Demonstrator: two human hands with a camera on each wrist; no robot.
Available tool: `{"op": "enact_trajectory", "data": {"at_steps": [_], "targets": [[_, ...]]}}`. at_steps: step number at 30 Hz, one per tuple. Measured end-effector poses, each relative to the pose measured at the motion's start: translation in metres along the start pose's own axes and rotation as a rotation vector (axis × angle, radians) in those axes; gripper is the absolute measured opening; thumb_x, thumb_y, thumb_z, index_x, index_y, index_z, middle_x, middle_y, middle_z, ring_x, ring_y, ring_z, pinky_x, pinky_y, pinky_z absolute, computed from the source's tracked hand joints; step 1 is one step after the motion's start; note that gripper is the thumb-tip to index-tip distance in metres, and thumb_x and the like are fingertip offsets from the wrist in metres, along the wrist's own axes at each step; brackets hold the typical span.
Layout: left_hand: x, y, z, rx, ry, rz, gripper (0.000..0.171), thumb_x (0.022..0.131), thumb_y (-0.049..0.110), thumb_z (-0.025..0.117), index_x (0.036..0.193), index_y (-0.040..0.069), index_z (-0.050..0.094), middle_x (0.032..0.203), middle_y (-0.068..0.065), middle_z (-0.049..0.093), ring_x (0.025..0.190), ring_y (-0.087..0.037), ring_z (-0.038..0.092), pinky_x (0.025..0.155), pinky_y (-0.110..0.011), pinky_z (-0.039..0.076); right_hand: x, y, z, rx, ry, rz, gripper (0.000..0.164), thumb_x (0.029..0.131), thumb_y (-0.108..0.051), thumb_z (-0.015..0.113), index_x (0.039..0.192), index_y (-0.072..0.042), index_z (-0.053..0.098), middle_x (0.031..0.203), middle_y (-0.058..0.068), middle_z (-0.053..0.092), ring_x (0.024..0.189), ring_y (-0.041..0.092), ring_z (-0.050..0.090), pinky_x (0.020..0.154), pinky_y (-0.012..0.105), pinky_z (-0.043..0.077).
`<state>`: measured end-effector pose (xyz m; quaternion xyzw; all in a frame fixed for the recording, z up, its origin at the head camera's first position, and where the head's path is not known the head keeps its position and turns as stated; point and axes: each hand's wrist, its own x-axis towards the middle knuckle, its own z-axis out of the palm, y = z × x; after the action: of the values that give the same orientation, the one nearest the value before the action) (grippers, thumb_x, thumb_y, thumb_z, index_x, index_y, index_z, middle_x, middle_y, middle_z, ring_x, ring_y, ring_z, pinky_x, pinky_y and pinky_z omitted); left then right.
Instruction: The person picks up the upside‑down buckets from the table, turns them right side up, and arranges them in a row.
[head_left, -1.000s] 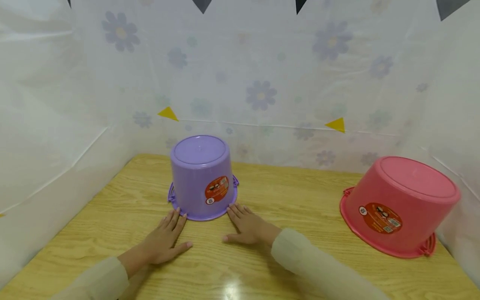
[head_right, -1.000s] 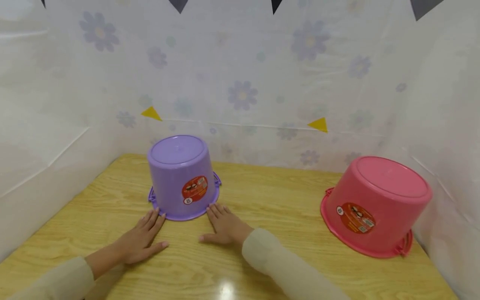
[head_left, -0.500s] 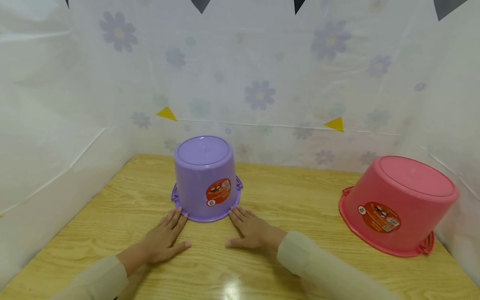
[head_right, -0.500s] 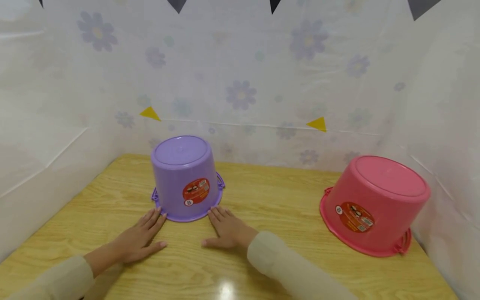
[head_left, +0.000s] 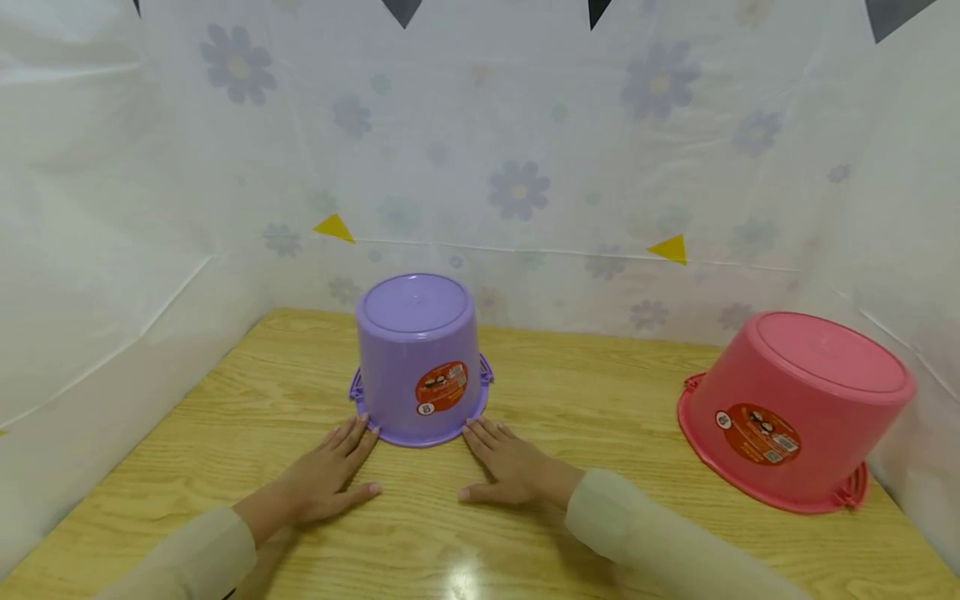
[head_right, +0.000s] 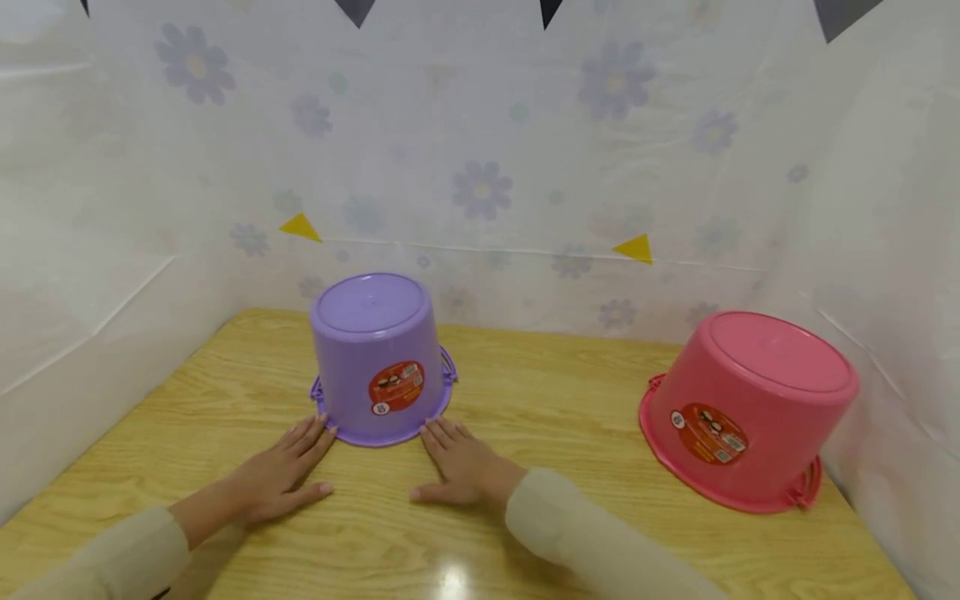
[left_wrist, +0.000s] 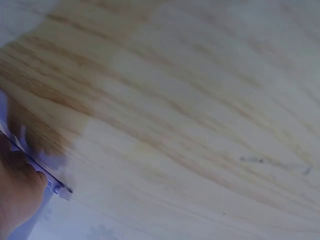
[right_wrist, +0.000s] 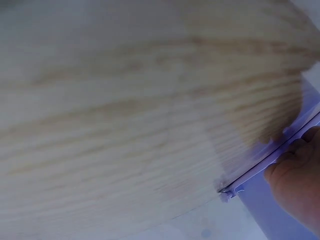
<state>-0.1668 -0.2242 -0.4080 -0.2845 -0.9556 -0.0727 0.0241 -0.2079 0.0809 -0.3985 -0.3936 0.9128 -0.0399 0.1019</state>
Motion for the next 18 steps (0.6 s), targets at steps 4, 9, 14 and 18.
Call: {"op": "enact_trajectory", "data": {"at_steps": [4,9,14,18], "targets": [[0.000,0.001,-0.001,-0.008,-0.021,0.001,0.075,0.093,0.050,0.045,0.142,-0.004,0.030,0.148,-0.029,0.023,0.137,-0.045,0.021,0.112,-0.053,0.023,-0.004,-0.001,-0.001,-0.004,0.001,-0.006,0.088,0.089,-0.058,0.046,0.148,0.000,0.015,0.155,0.017,0.011,0.144,0.030,0.011,0.118,0.042,0.015],[0.001,0.002,0.000,-0.004,-0.028,0.008,0.075,0.093,0.050,0.044,0.143,-0.004,0.029,0.149,-0.029,0.022,0.138,-0.044,0.021,0.112,-0.053,0.024,-0.010,-0.001,-0.003,0.011,0.001,-0.021,0.088,0.089,-0.057,0.047,0.147,0.001,0.015,0.154,0.019,0.011,0.144,0.032,0.011,0.117,0.043,0.015],[0.002,0.003,0.001,0.011,-0.014,0.027,0.075,0.093,0.050,0.045,0.142,-0.004,0.030,0.148,-0.029,0.024,0.137,-0.045,0.023,0.111,-0.053,0.025,-0.013,0.000,-0.002,0.010,0.007,-0.025,0.089,0.089,-0.059,0.046,0.147,0.001,0.016,0.154,0.019,0.011,0.143,0.032,0.012,0.118,0.043,0.015],[0.002,0.004,0.001,0.011,-0.018,0.036,0.075,0.093,0.050,0.045,0.142,-0.004,0.030,0.148,-0.030,0.023,0.137,-0.045,0.023,0.111,-0.053,0.025,-0.015,0.001,-0.001,0.007,0.008,-0.025,0.089,0.089,-0.059,0.046,0.147,0.001,0.016,0.154,0.019,0.011,0.144,0.032,0.011,0.118,0.043,0.015]]}}
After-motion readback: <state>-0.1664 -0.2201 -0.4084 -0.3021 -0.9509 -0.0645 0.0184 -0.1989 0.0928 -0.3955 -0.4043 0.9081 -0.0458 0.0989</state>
